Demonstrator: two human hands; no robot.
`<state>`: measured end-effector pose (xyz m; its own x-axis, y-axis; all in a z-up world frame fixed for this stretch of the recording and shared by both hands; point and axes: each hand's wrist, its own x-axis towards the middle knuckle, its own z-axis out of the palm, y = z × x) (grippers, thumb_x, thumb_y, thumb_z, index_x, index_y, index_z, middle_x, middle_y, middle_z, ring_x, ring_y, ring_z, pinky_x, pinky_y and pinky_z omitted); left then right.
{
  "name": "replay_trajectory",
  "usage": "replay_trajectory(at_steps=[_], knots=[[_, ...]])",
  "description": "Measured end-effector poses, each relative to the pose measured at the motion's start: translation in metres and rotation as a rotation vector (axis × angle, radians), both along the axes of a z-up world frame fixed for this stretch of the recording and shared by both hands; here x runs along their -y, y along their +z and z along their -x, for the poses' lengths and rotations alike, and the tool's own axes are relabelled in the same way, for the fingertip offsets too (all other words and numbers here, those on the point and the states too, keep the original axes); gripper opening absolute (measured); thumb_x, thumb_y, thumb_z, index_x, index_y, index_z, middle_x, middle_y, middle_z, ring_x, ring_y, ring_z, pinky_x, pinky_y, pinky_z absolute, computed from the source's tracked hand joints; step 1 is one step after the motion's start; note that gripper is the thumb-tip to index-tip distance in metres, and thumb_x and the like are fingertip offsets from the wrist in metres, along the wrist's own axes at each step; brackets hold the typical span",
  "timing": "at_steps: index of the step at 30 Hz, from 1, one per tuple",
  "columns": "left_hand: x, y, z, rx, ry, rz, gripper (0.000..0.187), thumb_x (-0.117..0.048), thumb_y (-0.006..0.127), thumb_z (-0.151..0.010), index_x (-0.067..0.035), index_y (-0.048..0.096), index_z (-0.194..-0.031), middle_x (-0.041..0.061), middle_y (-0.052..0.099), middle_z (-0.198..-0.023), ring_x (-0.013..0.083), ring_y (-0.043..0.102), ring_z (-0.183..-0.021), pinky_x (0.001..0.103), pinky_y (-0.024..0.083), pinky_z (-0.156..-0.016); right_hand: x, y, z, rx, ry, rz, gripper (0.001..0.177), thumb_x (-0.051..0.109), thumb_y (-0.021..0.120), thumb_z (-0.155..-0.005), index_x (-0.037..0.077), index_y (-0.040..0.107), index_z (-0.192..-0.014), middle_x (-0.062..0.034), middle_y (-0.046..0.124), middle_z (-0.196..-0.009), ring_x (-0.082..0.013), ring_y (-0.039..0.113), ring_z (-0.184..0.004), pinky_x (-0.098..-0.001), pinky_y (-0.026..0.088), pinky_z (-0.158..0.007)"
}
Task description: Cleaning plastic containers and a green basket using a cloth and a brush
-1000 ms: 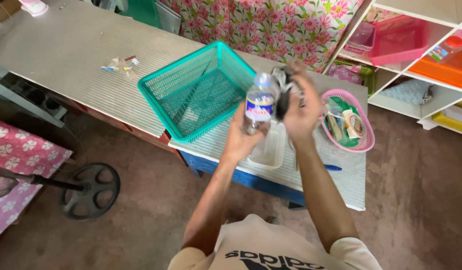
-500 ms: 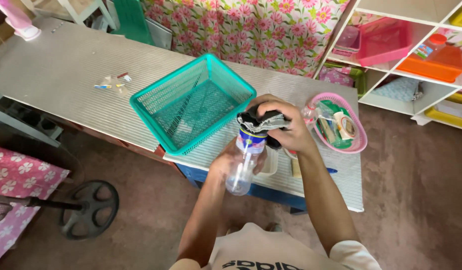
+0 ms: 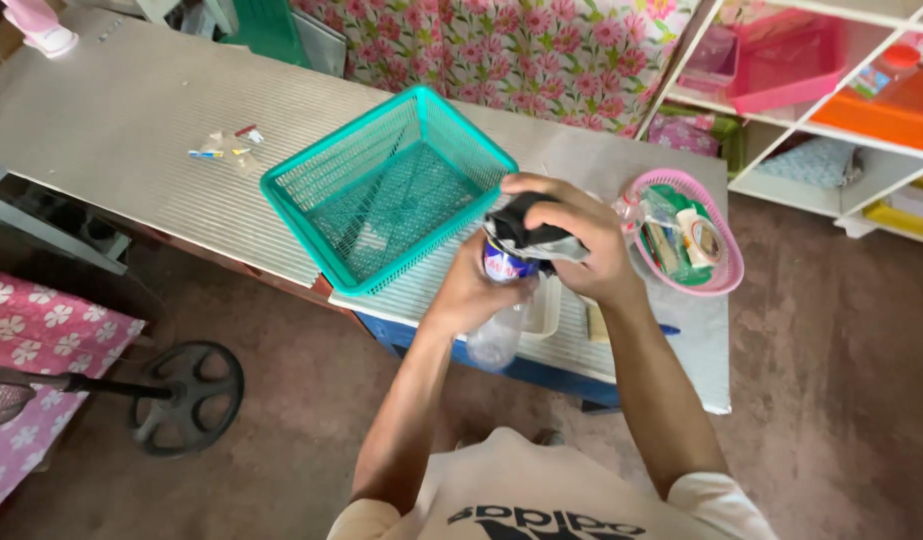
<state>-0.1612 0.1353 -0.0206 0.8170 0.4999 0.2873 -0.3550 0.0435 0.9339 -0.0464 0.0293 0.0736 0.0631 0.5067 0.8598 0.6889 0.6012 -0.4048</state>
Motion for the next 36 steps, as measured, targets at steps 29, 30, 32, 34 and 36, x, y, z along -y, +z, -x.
replay_trajectory(at_steps=[29,30,32,34,36], knots=[[0.015,0.064,0.035,0.18,-0.047,0.269,0.044,-0.023,0.079,-0.075,-0.001,0.065,-0.11,0.009,0.069,-0.088,0.0156,0.066,-0.075,0.029,0.054,-0.062,-0.001,-0.007,0.014,-0.176,-0.124,-0.151,0.032,0.026,0.071,-0.098,-0.002,0.058,-0.105,-0.032,0.063,-0.123,-0.0414,0.063,-0.115,-0.0493,0.05,-0.098],[0.014,0.067,0.036,0.145,-0.052,0.253,0.038,-0.02,0.078,-0.073,-0.002,0.064,-0.104,0.008,0.067,-0.083,0.0159,0.064,-0.071,0.029,0.051,-0.057,0.002,-0.004,0.02,-0.179,-0.151,-0.103,0.037,0.031,0.076,-0.093,-0.003,0.065,-0.102,-0.0298,0.067,-0.115,-0.0394,0.067,-0.107,-0.0478,0.052,-0.093],[-0.003,0.026,0.018,0.05,-0.002,0.193,0.053,-0.027,0.078,-0.075,0.003,0.061,-0.115,0.015,0.065,-0.095,0.0236,0.063,-0.083,0.035,0.051,-0.069,-0.012,-0.012,0.017,-0.131,-0.108,-0.112,0.036,0.031,0.068,-0.099,-0.004,0.062,-0.102,-0.0311,0.064,-0.124,-0.0454,0.058,-0.122,-0.0557,0.044,-0.104],[-0.001,0.009,0.018,-0.043,0.051,0.153,0.069,-0.033,0.079,-0.076,0.007,0.058,-0.127,0.023,0.063,-0.106,0.0313,0.062,-0.096,0.042,0.052,-0.081,-0.012,-0.022,0.018,-0.081,-0.059,-0.099,0.037,0.032,0.059,-0.105,-0.005,0.058,-0.102,-0.0324,0.062,-0.134,-0.0514,0.049,-0.136,-0.0635,0.036,-0.115],[-0.003,0.03,0.024,0.119,0.0,0.273,0.041,-0.024,0.08,-0.073,-0.003,0.066,-0.106,0.007,0.068,-0.083,0.0142,0.067,-0.07,0.026,0.052,-0.054,-0.019,-0.022,0.012,-0.087,-0.08,-0.084,0.012,0.004,0.054,-0.101,-0.007,0.056,-0.105,-0.0332,0.061,-0.134,-0.0511,0.049,-0.135,-0.0649,0.033,-0.115]])
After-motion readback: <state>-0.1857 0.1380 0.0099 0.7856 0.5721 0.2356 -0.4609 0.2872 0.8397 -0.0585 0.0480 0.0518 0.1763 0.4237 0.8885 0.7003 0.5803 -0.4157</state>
